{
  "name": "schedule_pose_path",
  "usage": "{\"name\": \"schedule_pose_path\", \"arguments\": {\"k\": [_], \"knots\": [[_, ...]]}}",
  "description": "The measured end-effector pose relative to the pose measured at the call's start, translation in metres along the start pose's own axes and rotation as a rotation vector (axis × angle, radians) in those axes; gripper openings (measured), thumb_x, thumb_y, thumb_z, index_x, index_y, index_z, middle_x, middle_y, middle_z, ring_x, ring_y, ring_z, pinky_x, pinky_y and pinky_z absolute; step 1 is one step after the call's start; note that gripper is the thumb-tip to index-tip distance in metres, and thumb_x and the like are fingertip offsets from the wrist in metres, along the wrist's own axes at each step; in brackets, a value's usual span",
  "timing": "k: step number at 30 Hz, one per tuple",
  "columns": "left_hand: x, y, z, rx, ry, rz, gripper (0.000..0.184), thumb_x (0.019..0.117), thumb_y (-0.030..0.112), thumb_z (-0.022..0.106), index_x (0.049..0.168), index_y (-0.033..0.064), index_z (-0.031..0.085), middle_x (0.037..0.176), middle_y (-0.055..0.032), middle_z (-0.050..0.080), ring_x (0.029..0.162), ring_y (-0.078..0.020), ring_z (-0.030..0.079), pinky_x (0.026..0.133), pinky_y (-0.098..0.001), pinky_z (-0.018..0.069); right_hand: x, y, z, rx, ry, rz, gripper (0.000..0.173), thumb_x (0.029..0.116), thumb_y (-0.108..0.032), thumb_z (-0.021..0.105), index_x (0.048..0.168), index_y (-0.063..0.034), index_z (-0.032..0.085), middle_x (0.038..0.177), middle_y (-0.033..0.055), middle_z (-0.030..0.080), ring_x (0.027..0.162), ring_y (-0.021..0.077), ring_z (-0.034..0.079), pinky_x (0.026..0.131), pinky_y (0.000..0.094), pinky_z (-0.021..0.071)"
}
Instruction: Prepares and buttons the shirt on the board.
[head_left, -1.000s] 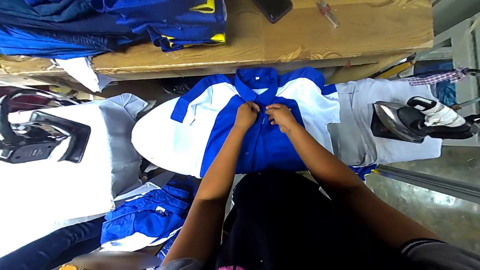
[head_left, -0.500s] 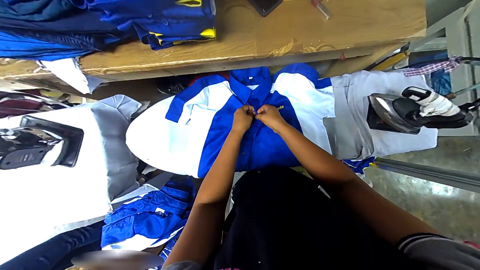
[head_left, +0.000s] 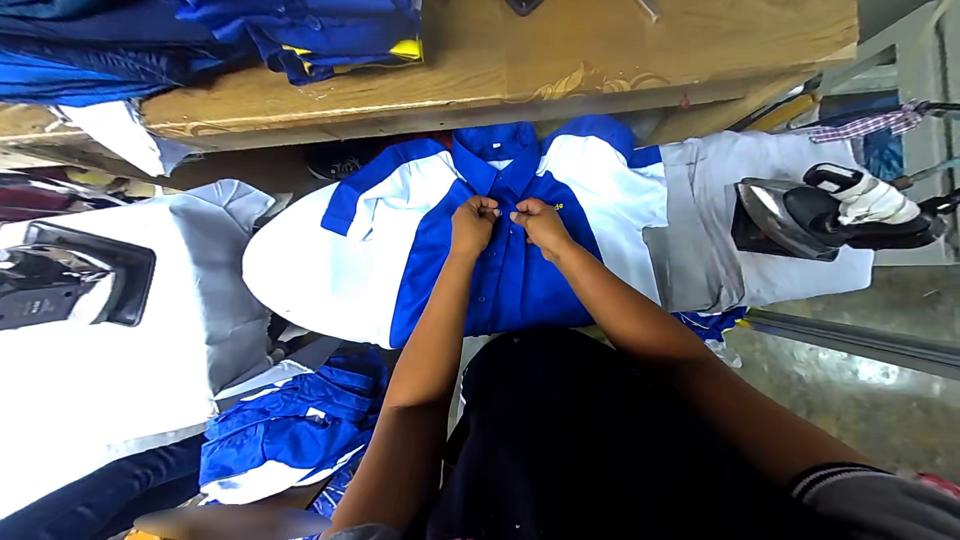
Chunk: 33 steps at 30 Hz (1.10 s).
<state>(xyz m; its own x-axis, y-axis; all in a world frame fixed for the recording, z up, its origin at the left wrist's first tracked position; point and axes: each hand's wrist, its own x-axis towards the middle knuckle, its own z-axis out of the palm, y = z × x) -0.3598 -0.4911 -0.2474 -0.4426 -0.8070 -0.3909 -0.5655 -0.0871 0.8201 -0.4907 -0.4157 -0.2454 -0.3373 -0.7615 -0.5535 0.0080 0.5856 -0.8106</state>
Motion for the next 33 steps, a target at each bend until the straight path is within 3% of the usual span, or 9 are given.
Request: {"name": "schedule_pose_path", "arguments": {"k": [4, 15, 17, 21, 25, 27, 31, 33], "knots": [[-0.005, 0.004, 0.005, -0.056, 0.026, -0.003, 0.021, 0.0991, 0.005, 0.063, 0.117, -0.0058, 0.065, 0.106, -0.0182, 0.069, 0.095, -0.0232, 0.066, 0.090, -0.0412, 0.0536, -0.003, -0.002, -0.004, 0.219, -0.040, 0.133, 0.024, 0.1048, -0.012, 0.059, 0.126, -0.0017, 0.062, 0.119, 0.0127, 0.063, 0.098, 0.0182, 0.059, 0.079, 0.0358, 0.0501], [-0.011, 0.009, 0.012, -0.111, 0.076, -0.026, 0.018, 0.0985, 0.005, 0.064, 0.113, -0.0050, 0.067, 0.100, -0.0153, 0.069, 0.088, -0.0182, 0.066, 0.085, -0.0371, 0.0542, -0.007, 0.000, 0.012, 0.329, 0.098, 0.140, 0.019, 0.1022, -0.010, 0.063, 0.117, 0.0000, 0.066, 0.106, 0.0112, 0.064, 0.090, 0.0173, 0.057, 0.075, 0.0352, 0.0481], [-0.012, 0.010, 0.015, -0.092, 0.091, -0.014, 0.018, 0.0987, 0.005, 0.064, 0.113, -0.0049, 0.067, 0.100, -0.0159, 0.069, 0.088, -0.0189, 0.065, 0.085, -0.0376, 0.0537, -0.007, -0.001, 0.012, 0.308, 0.099, 0.128, 0.020, 0.1020, -0.010, 0.063, 0.118, 0.0013, 0.066, 0.111, 0.0136, 0.065, 0.095, 0.0199, 0.058, 0.079, 0.0378, 0.0495], [-0.015, 0.016, 0.016, 0.030, 0.141, 0.035, 0.021, 0.1005, 0.006, 0.061, 0.116, -0.0064, 0.067, 0.108, -0.0209, 0.071, 0.101, -0.0278, 0.069, 0.095, -0.0452, 0.0526, -0.015, -0.004, 0.015, 0.102, 0.086, -0.044, 0.027, 0.1042, -0.009, 0.058, 0.125, 0.0073, 0.065, 0.119, 0.0214, 0.068, 0.103, 0.0254, 0.065, 0.092, 0.0409, 0.0521], [-0.014, 0.014, 0.016, 0.029, 0.149, 0.026, 0.021, 0.1004, 0.003, 0.058, 0.117, -0.0066, 0.067, 0.109, -0.0208, 0.071, 0.103, -0.0265, 0.068, 0.096, -0.0440, 0.0518, -0.022, 0.000, 0.021, 0.042, 0.066, -0.136, 0.031, 0.1061, -0.005, 0.051, 0.131, 0.0089, 0.063, 0.129, 0.0251, 0.066, 0.117, 0.0307, 0.065, 0.104, 0.0439, 0.0500], [-0.014, 0.012, 0.016, 0.009, 0.148, 0.028, 0.021, 0.1001, 0.002, 0.058, 0.116, -0.0067, 0.067, 0.108, -0.0204, 0.071, 0.101, -0.0253, 0.068, 0.095, -0.0430, 0.0522, -0.022, 0.004, 0.021, 0.110, 0.088, -0.119, 0.029, 0.1059, -0.005, 0.051, 0.129, 0.0076, 0.064, 0.126, 0.0234, 0.067, 0.111, 0.0280, 0.067, 0.099, 0.0419, 0.0530], [-0.014, 0.005, 0.019, -0.053, 0.144, 0.068, 0.019, 0.0985, 0.001, 0.060, 0.114, -0.0071, 0.067, 0.105, -0.0193, 0.071, 0.096, -0.0209, 0.068, 0.091, -0.0380, 0.0533, -0.016, 0.001, 0.011, 0.344, 0.074, 0.052, 0.019, 0.1037, -0.009, 0.059, 0.118, 0.0020, 0.065, 0.105, 0.0126, 0.067, 0.083, 0.0159, 0.063, 0.070, 0.0311, 0.0522], [-0.014, 0.004, 0.020, -0.071, 0.146, 0.071, 0.018, 0.0984, 0.002, 0.061, 0.113, -0.0068, 0.067, 0.104, -0.0187, 0.071, 0.095, -0.0193, 0.067, 0.090, -0.0371, 0.0533, -0.011, 0.001, 0.009, 0.392, 0.056, 0.090, 0.017, 0.1027, -0.009, 0.062, 0.116, 0.0011, 0.066, 0.098, 0.0097, 0.067, 0.077, 0.0131, 0.062, 0.065, 0.0281, 0.0508]]}}
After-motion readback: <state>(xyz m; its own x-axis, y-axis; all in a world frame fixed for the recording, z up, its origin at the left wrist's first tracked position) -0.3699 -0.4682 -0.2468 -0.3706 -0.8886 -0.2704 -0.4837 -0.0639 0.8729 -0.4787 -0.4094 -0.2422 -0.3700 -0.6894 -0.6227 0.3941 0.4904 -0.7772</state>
